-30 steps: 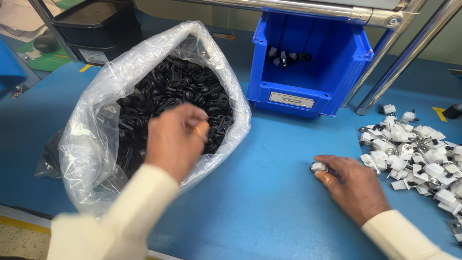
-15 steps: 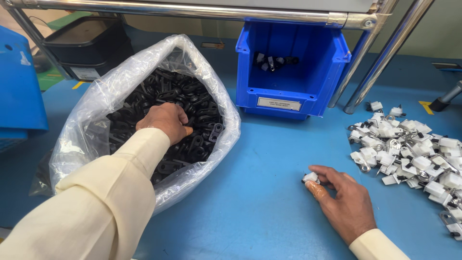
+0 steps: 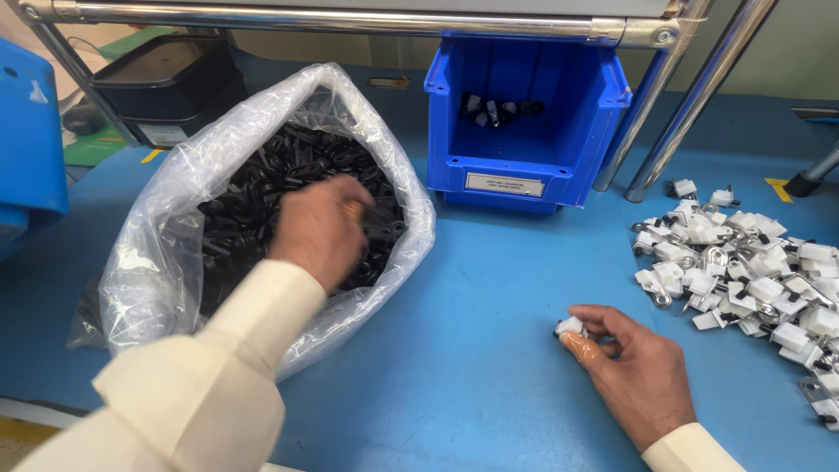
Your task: The person repeatedly picks a black plastic part from a bag and a white plastic part from a pile, presses them together by hand, and places the assembled unit into a blue bin. The cycle continues with multiple units.
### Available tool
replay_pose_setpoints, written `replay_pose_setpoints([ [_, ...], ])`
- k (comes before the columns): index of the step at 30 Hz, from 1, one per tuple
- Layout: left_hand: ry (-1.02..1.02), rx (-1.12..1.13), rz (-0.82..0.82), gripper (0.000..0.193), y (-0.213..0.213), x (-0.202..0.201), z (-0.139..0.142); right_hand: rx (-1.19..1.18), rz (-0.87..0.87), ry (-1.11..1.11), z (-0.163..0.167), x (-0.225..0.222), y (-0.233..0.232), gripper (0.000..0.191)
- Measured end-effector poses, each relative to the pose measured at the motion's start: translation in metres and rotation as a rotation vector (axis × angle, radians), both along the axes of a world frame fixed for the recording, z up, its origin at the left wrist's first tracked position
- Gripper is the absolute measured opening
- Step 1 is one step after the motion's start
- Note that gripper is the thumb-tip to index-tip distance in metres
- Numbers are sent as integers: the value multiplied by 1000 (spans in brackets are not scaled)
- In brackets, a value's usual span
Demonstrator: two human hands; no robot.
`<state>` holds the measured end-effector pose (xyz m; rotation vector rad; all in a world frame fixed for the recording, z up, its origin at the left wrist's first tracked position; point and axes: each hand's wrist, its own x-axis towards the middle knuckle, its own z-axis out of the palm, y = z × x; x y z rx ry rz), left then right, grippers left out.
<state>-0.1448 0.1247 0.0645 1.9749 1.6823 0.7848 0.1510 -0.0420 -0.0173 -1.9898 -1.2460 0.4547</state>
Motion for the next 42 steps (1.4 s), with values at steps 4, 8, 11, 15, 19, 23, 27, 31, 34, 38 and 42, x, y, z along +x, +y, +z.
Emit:
replay_pose_setpoints([
  [4,-279,-226,-83,15,-39,46,-27,-122,58,-257,4,-2,-1,36],
  [8,-329,-442,-88,14,-75,78,-45,148,245,-480,0,-5,5,31],
  [11,-300,-495,-89,11,-82,94,-48,-25,82,-114,-1,0,9,34],
  [15,-252,-447,-130,7,-90,117,-57,16,-17,355,1,8,0,31],
  [19,-212,-288,-169,7,-99,145,-68,69,-20,465,-4,-1,-4,30],
  [23,-172,-361,-182,12,-108,148,-65,21,-38,221,-7,-11,-10,32],
  [27,-7,-447,-205,23,-105,142,-44,13,-42,216,-2,-18,-13,31],
  [31,140,-665,-295,29,-99,141,-23,-15,-7,113,4,-23,-15,31],
  [34,154,-689,-346,30,-99,140,-17,51,54,-81,4,-26,-16,31],
  [38,171,-683,-410,23,-95,139,-18,168,114,-192,0,-27,-13,31],
  [42,139,-679,-417,23,-93,138,-24,160,117,-148,-4,-25,-9,32],
])
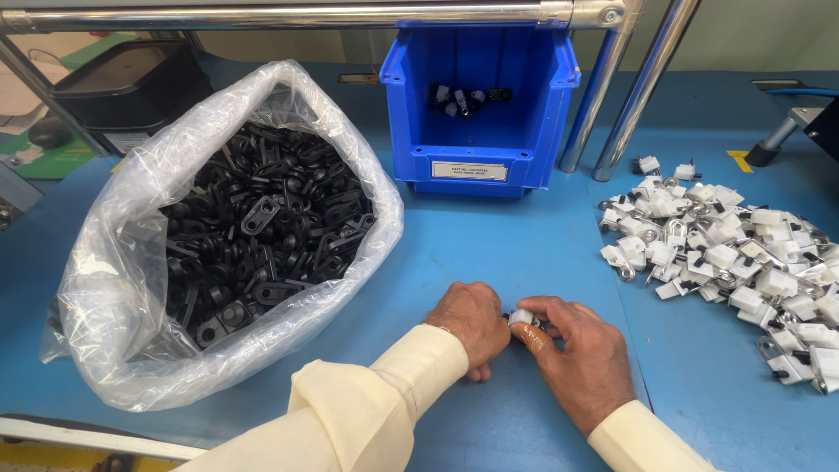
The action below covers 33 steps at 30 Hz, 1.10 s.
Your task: The person repeatedly picks a black plastic part from a bag and a white plastic part from a pile, presses them together by hand, and places the assembled unit into a blue bin. The cycle continues with multiple units.
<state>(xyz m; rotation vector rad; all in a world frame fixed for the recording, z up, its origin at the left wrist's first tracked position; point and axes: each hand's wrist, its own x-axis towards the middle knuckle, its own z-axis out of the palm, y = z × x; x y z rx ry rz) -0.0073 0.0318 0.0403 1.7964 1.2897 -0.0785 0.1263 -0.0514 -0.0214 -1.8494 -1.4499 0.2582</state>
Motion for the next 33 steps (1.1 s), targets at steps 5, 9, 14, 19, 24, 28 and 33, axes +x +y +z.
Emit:
replay_pose_setpoints([
  [5,-24,-47,104,22,1,0,-2,15,77,-86,1,4,0,28],
  [9,73,65,42,20,0,4,-1,96,269,-155,10,10,2,24],
  [14,136,371,12,20,-15,12,-6,-244,173,-165,20,13,12,29],
  [19,38,278,112,23,-19,3,-10,-341,100,321,15,23,22,24],
  [24,-224,-179,184,26,-5,-12,-14,-336,123,484,4,29,23,22],
  [28,-299,-254,163,28,2,-17,-19,-375,147,395,8,30,22,22],
  [33,-277,-144,240,24,-12,-14,-22,-394,225,270,24,31,18,36],
])
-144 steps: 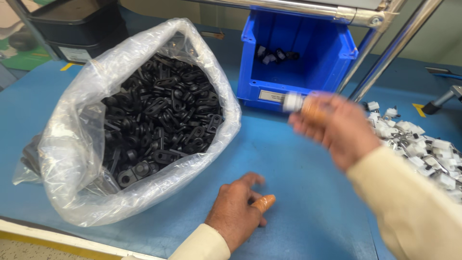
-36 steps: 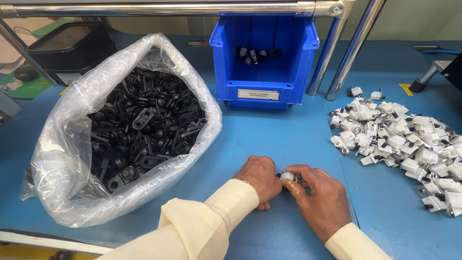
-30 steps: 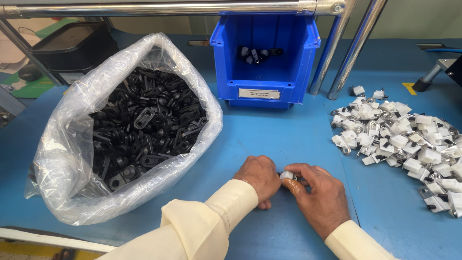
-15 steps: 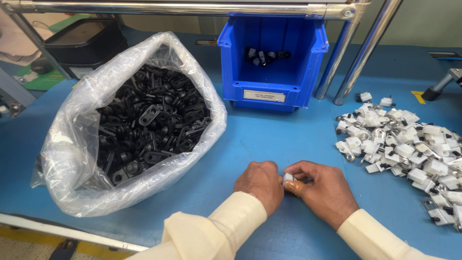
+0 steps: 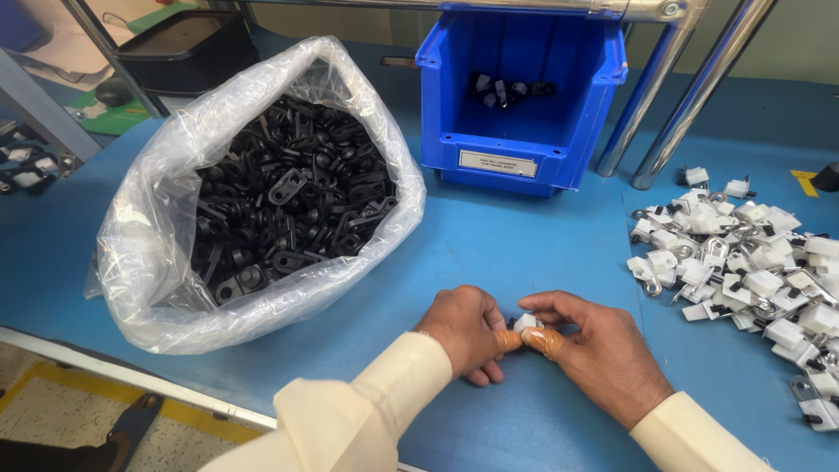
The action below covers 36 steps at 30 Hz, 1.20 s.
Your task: The person repeatedly picks a black plastic part from a bag and a white plastic part from a pile, presses them together by hand, and places the assembled unit into a blue bin. The cycle continues with multiple units.
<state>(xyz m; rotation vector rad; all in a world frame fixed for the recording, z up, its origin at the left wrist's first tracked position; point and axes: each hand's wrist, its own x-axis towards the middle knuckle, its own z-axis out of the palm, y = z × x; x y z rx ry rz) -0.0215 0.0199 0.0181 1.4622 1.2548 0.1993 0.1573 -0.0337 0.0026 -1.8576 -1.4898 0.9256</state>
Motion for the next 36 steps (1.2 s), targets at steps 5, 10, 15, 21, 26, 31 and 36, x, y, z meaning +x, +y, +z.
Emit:
replay_pose_setpoints([
  [5,-25,-8,132,30,-25,3,-3,84,88,-77,6,0,0,36],
  [10,-45,30,243,7,-33,16,-8,90,112,-120,4,5,6,34],
  [15,3,15,279,8,-30,19,-5,66,181,-96,2,12,16,32],
  [21,118,80,335,6,-37,26,3,-121,190,20,6,16,27,26],
  [26,96,63,427,9,-41,33,3,21,288,-106,12,16,25,32],
  [31,44,-13,476,7,-38,34,1,83,335,-164,19,13,15,37],
  [36,-49,-83,620,19,-42,38,-4,103,289,-176,16,8,16,30],
])
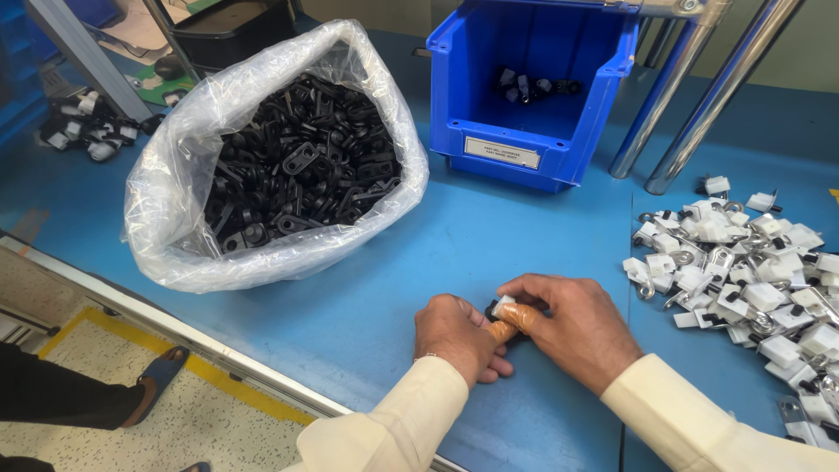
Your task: The person repeatedly picks a black plastic part from a bag and a white plastic part from a pile, presses them together by hand, and places the assembled unit into a blue bin. The cycle continues with multiple units.
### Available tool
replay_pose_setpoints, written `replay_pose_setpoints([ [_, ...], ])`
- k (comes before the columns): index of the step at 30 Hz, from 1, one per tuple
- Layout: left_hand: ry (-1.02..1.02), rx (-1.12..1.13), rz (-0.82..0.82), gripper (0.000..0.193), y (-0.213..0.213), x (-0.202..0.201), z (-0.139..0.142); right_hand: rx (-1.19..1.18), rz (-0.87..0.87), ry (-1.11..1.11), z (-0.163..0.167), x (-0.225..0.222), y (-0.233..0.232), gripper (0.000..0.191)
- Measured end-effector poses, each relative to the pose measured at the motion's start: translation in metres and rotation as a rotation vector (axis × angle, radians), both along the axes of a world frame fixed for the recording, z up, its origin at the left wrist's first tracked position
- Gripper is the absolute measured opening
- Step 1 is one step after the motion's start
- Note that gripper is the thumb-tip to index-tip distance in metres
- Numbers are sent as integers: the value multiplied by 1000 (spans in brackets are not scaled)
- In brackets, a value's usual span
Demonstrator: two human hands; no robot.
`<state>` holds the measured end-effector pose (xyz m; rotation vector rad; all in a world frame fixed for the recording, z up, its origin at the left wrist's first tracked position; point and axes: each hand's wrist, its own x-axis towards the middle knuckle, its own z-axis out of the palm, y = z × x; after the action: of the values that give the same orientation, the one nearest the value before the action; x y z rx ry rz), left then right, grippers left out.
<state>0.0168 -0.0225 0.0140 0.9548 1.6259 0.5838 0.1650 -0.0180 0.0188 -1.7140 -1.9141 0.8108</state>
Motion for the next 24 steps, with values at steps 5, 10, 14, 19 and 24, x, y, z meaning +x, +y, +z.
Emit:
replay_pose_setpoints([
  [5,-17,34,53,13,-2,6,-5,-1,-11,48,-13,6,11,25],
  [10,-81,20,16,21,9,4,-1,-69,8,162,-25,12,26,25],
  [14,-75,-10,-60,15,14,-1,7,-83,-13,188,-29,11,25,28],
  [19,91,60,-218,21,11,0,16,-48,-40,157,-23,6,17,24],
  [24,62,26,-225,26,15,-8,22,28,-33,102,-19,-2,12,24],
])
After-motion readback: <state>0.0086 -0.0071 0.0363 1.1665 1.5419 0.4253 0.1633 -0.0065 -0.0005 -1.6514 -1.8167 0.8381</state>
